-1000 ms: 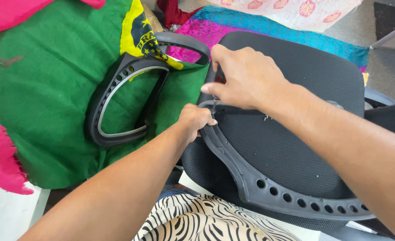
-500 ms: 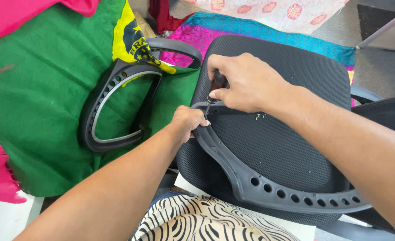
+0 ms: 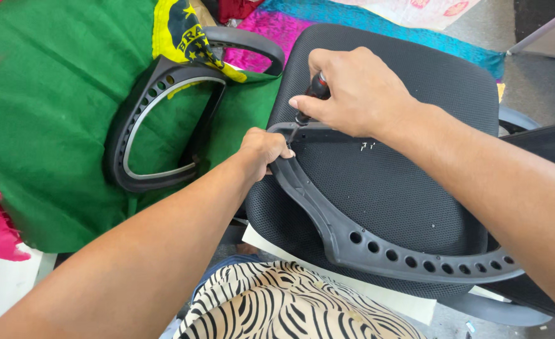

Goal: The person attaches a black plastic chair frame to a black mesh chair seat using a screwdriver and multiple screws. They align the frame, insert screws into the holes, and tighten them one by one to secure the frame to the seat.

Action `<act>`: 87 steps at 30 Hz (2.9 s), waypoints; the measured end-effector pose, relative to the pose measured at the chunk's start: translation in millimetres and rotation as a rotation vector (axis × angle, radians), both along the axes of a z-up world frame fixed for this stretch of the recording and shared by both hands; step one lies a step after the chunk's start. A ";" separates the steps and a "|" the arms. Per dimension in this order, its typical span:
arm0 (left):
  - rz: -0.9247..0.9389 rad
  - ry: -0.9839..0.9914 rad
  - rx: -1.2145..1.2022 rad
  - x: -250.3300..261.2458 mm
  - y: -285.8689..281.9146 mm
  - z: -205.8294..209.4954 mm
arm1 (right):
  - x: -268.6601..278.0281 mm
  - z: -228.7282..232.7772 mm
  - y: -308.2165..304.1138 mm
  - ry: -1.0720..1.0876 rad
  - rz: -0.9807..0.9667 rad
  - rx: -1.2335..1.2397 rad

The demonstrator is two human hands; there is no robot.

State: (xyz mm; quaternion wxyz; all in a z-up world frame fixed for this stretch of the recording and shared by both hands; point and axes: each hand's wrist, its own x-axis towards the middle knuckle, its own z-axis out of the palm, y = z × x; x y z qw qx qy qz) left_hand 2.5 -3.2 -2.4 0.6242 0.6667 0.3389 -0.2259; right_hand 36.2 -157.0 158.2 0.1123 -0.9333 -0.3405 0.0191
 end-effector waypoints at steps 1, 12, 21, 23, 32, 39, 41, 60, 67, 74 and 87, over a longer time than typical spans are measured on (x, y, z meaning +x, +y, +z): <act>0.002 -0.005 -0.007 -0.3 0.7 0.8 | -0.6 0.7 2.7 0.006 -0.057 -0.054; 0.000 -0.001 0.024 -0.2 -0.3 7.7 | -0.7 2.2 5.3 -0.026 0.016 -0.017; -0.017 -0.014 0.026 -0.4 0.7 3.4 | -3.1 3.0 6.0 0.048 0.139 0.118; -0.012 -0.011 0.035 -0.3 0.6 2.5 | -4.6 -0.5 6.8 0.000 0.132 0.082; 0.002 -0.008 0.028 -1.0 2.0 5.9 | -8.6 6.4 19.6 -0.087 -0.129 -0.114; -0.030 -0.031 -0.007 -2.5 2.8 4.6 | -20.9 7.7 13.0 0.074 0.127 0.163; -0.007 -0.029 -0.017 -1.7 0.9 6.9 | -22.4 5.8 8.4 0.071 0.037 0.148; 0.009 -0.004 -0.013 -0.9 0.8 3.0 | -11.9 9.6 19.0 -0.035 -0.202 -0.218; -0.020 -0.025 0.010 -2.0 1.8 5.4 | -22.2 9.0 16.7 -0.044 0.119 0.127; -0.031 0.021 -0.013 -1.9 1.9 5.7 | -11.6 14.0 5.7 0.137 0.128 0.076; 0.002 0.034 0.033 -3.3 1.3 5.6 | -12.7 19.3 20.7 0.067 -0.299 -0.322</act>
